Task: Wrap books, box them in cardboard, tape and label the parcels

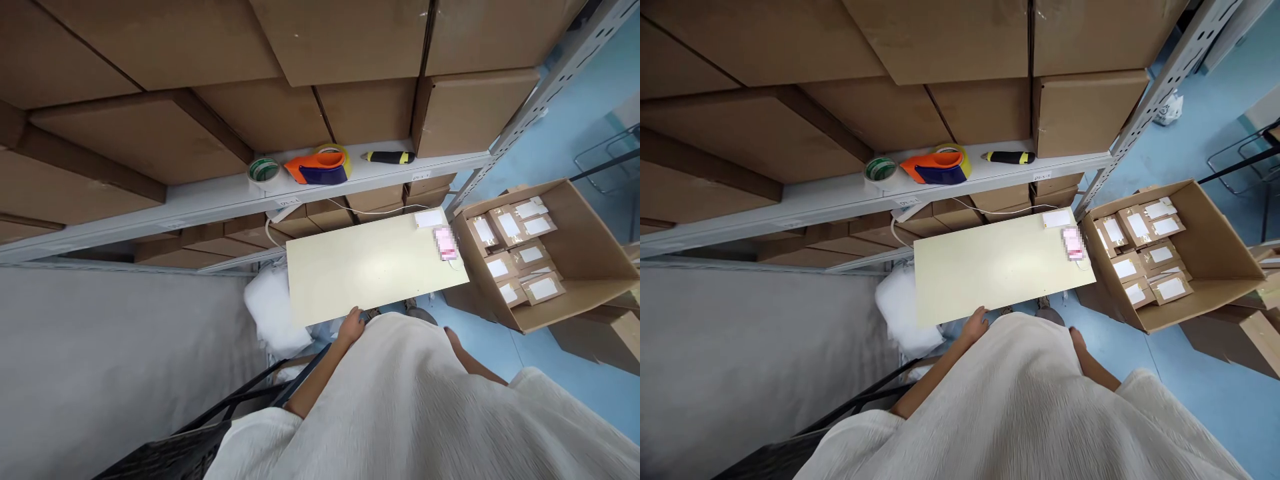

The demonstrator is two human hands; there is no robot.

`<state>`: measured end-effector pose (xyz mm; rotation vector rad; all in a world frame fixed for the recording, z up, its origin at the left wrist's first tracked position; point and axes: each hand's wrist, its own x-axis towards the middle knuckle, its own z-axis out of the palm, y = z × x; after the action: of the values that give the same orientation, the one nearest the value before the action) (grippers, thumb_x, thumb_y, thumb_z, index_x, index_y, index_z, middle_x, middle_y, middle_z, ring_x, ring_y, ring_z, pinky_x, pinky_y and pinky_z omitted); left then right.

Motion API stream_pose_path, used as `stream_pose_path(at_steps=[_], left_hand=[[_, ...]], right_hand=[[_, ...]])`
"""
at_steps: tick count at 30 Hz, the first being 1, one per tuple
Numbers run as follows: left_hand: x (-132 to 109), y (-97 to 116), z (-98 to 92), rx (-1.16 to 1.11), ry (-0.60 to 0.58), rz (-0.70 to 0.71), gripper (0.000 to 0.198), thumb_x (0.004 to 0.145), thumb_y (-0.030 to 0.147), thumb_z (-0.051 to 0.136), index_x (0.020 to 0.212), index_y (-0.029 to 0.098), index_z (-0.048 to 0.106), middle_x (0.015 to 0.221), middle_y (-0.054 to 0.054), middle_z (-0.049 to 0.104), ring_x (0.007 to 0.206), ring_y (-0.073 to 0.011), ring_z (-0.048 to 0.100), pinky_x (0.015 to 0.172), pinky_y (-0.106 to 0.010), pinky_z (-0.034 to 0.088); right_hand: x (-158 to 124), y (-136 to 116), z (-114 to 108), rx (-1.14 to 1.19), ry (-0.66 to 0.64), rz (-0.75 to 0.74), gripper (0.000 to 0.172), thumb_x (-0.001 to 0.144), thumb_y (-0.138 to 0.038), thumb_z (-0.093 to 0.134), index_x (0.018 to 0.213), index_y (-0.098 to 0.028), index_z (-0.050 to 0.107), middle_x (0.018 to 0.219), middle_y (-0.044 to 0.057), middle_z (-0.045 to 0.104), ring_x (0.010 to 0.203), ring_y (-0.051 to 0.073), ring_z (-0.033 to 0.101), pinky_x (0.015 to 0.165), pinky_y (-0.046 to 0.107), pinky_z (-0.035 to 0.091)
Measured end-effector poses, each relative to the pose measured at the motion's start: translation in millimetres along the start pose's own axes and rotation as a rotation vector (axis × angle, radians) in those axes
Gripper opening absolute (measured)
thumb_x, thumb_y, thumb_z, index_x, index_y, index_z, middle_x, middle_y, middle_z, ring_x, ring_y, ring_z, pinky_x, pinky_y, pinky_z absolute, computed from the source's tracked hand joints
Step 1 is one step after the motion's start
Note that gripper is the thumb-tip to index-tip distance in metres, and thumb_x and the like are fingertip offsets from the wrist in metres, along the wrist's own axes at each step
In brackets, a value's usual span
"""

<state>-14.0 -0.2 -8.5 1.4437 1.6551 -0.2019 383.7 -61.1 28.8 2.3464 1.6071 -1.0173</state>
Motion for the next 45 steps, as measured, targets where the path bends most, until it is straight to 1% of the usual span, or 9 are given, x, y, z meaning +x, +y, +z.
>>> stream_pose_path(at_steps=[2, 3, 8, 12, 15, 23, 30, 36, 45], left_hand=[[6.0, 0.3, -4.1, 0.004, 0.025, 0.031, 0.050, 0.098, 0.016, 0.051, 0.147, 0.014, 0.063, 0.166, -0.016, 0.056, 0.154, -0.0286, 0.052, 0.129, -0.041, 0.038], [10.0, 1.2, -7.4, 0.008, 0.040, 0.038, 0.051, 0.098, 0.016, 0.050, 0.148, 0.014, 0.062, 0.164, -0.016, 0.057, 0.152, -0.0289, 0.053, 0.129, -0.041, 0.039], [35.5, 15.4, -37.1, 0.066, 0.134, 0.032, 0.061, 0.096, 0.015, 0.053, 0.157, 0.019, 0.054, 0.172, -0.015, 0.046, 0.156, -0.0305, 0.048, 0.127, -0.044, 0.041], [51.9, 33.6, -66.4, 0.128, 0.187, 0.070, 0.063, 0.098, 0.017, 0.052, 0.161, 0.018, 0.051, 0.175, -0.016, 0.042, 0.158, -0.0325, 0.045, 0.129, -0.046, 0.039], [56.8, 43.9, -79.1, 0.153, 0.211, 0.104, 0.065, 0.098, 0.020, 0.051, 0.163, 0.017, 0.048, 0.178, -0.017, 0.036, 0.160, -0.0352, 0.043, 0.130, -0.049, 0.039], [58.4, 52.5, -74.7, 0.163, 0.204, 0.142, 0.074, 0.099, 0.026, 0.051, 0.171, 0.015, 0.036, 0.182, -0.019, 0.028, 0.167, -0.0359, 0.033, 0.134, -0.050, 0.032], [60.3, 56.8, -74.9, 0.166, 0.197, 0.111, 0.070, 0.106, 0.032, 0.044, 0.173, 0.013, 0.031, 0.183, -0.020, 0.025, 0.168, -0.0360, 0.031, 0.136, -0.049, 0.028], [63.4, 68.0, -83.4, 0.141, 0.288, 0.126, 0.072, 0.111, 0.048, 0.037, 0.176, 0.020, 0.024, 0.185, -0.016, 0.019, 0.171, -0.0342, 0.020, 0.138, -0.054, 0.020], [61.6, 83.8, -93.1, 0.145, 0.386, 0.171, 0.075, 0.112, 0.055, 0.031, 0.179, 0.023, 0.018, 0.187, -0.013, 0.008, 0.174, -0.0338, 0.008, 0.139, -0.060, 0.010]], right_hand=[[31.6, -12.4, -9.8, -0.017, 0.004, 0.067, 0.034, 0.093, -0.017, 0.049, 0.110, -0.019, 0.079, 0.105, 0.018, 0.072, 0.097, 0.033, 0.074, 0.078, 0.042, 0.057], [48.9, -22.4, -17.4, -0.007, 0.042, 0.028, 0.039, 0.095, -0.018, 0.046, 0.119, -0.019, 0.076, 0.117, 0.018, 0.071, 0.106, 0.032, 0.073, 0.086, 0.041, 0.058], [118.1, -100.7, -57.1, -0.071, 0.105, -0.382, 0.049, 0.105, -0.022, 0.038, 0.145, -0.016, 0.065, 0.149, 0.019, 0.062, 0.132, 0.031, 0.062, 0.111, 0.042, 0.051], [139.3, -165.1, -66.5, -0.251, 0.011, -0.491, 0.057, 0.106, -0.023, 0.040, 0.161, -0.014, 0.053, 0.166, 0.020, 0.049, 0.143, 0.034, 0.053, 0.117, 0.046, 0.046], [142.4, -192.2, -62.5, -0.361, -0.053, -0.531, 0.066, 0.107, -0.026, 0.040, 0.171, -0.012, 0.039, 0.177, 0.019, 0.036, 0.155, 0.035, 0.041, 0.124, 0.047, 0.038], [143.9, -190.2, -52.3, -0.465, -0.131, -0.547, 0.074, 0.109, -0.037, 0.038, 0.177, -0.014, 0.023, 0.185, 0.017, 0.015, 0.169, 0.035, 0.020, 0.132, 0.051, 0.024], [144.8, -189.7, -56.5, -0.450, -0.114, -0.496, 0.075, 0.111, -0.042, 0.033, 0.178, -0.013, 0.019, 0.186, 0.016, 0.011, 0.171, 0.033, 0.017, 0.134, 0.049, 0.020], [145.1, -191.5, -64.7, -0.412, -0.017, -0.498, 0.080, 0.112, -0.058, 0.022, 0.180, -0.017, 0.009, 0.187, 0.013, 0.001, 0.172, 0.034, 0.008, 0.136, 0.053, 0.016], [151.7, -194.5, -69.3, -0.413, -0.005, -0.501, 0.081, 0.112, -0.060, 0.019, 0.180, -0.019, 0.008, 0.187, 0.011, -0.002, 0.173, 0.035, 0.004, 0.136, 0.057, 0.013]])
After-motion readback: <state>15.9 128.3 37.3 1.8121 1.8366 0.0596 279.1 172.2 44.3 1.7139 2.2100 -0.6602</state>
